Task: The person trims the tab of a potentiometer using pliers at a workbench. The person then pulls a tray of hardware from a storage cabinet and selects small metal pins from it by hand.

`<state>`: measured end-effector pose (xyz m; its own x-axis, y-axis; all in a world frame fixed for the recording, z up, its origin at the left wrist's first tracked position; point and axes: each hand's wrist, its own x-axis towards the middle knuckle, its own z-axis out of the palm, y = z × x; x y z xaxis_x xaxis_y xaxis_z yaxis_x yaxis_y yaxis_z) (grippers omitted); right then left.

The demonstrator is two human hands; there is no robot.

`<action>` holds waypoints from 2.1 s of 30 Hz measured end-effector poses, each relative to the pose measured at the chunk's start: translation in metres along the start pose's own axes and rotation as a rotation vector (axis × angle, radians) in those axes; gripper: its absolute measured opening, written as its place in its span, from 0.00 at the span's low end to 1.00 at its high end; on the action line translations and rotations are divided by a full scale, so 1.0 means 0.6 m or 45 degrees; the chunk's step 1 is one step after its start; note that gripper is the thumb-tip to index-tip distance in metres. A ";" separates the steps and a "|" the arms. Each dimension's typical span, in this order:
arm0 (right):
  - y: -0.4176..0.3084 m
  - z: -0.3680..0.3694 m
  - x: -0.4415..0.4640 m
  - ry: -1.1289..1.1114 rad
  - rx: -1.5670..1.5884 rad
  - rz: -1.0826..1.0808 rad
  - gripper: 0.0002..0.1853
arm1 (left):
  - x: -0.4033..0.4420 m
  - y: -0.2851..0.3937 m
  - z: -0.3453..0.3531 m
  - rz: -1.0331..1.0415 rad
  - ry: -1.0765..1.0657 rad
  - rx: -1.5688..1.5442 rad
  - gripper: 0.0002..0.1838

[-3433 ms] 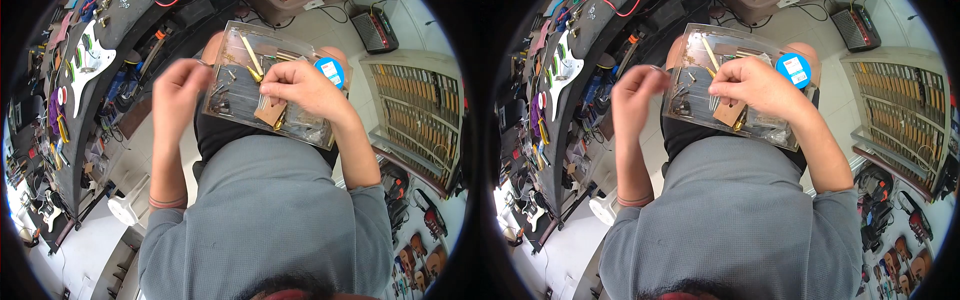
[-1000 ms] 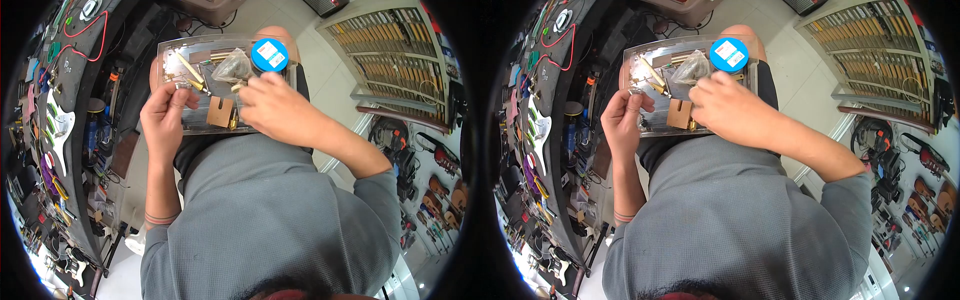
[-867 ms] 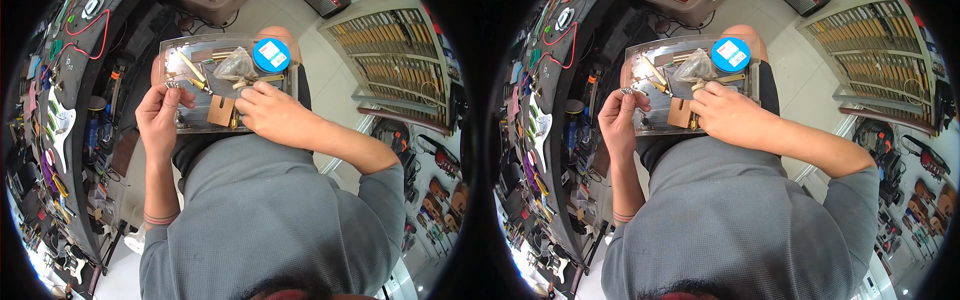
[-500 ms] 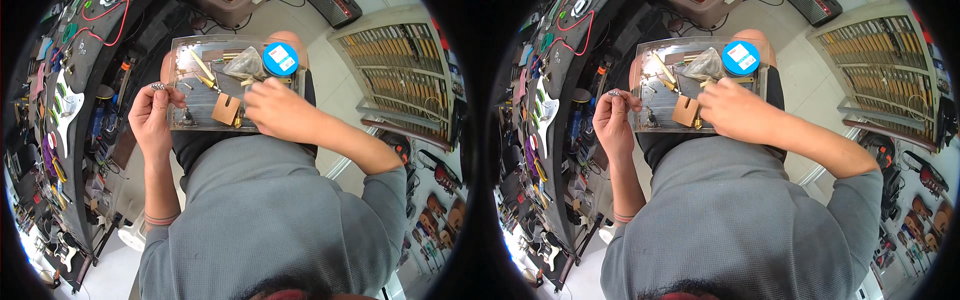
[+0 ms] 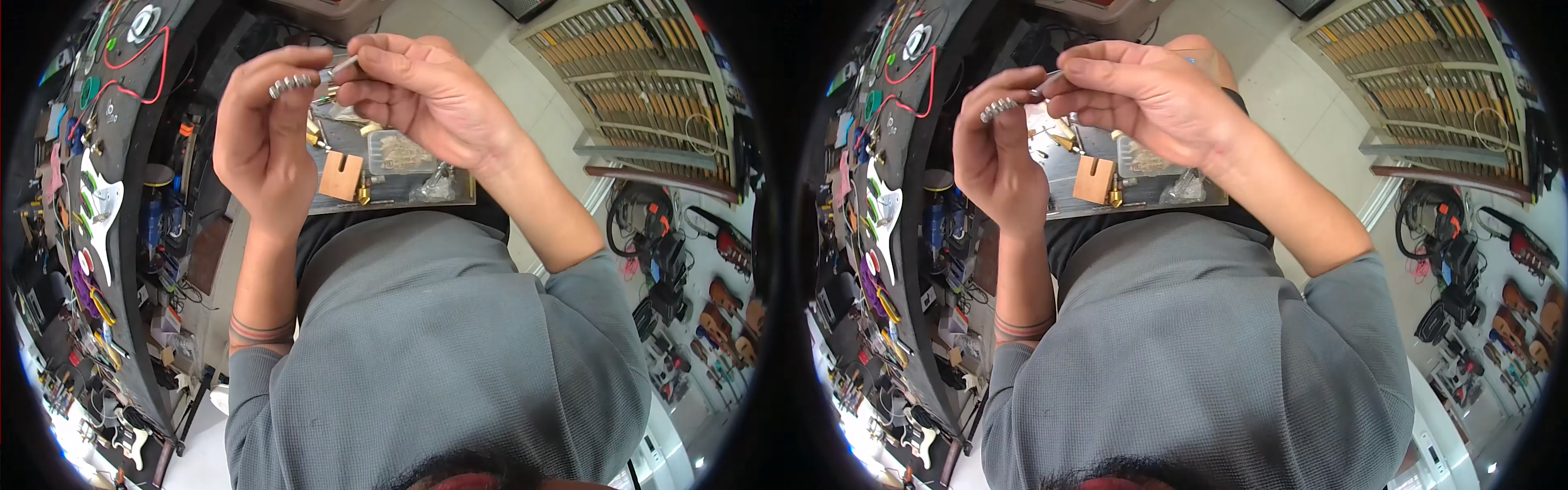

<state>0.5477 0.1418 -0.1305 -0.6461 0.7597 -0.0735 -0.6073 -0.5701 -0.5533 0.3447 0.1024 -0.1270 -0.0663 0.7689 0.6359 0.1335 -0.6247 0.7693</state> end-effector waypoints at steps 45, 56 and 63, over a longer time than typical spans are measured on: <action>-0.004 -0.098 -0.088 0.104 -2.772 -0.333 0.31 | -0.104 0.007 -0.017 -0.224 -1.101 0.664 0.11; 0.024 -0.065 -0.073 -0.021 -2.480 -0.424 0.26 | -0.110 0.016 -0.038 -0.376 -1.019 0.502 0.13; -0.011 -0.067 -0.076 -0.090 -2.682 -0.252 0.26 | -0.075 -0.023 -0.046 -0.407 -0.752 0.663 0.09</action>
<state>0.5997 0.1236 -0.1566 -0.6970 0.7121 0.0849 0.6211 0.6586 -0.4248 0.3188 0.0725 -0.1645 0.3297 0.9329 0.1450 0.6440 -0.3346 0.6880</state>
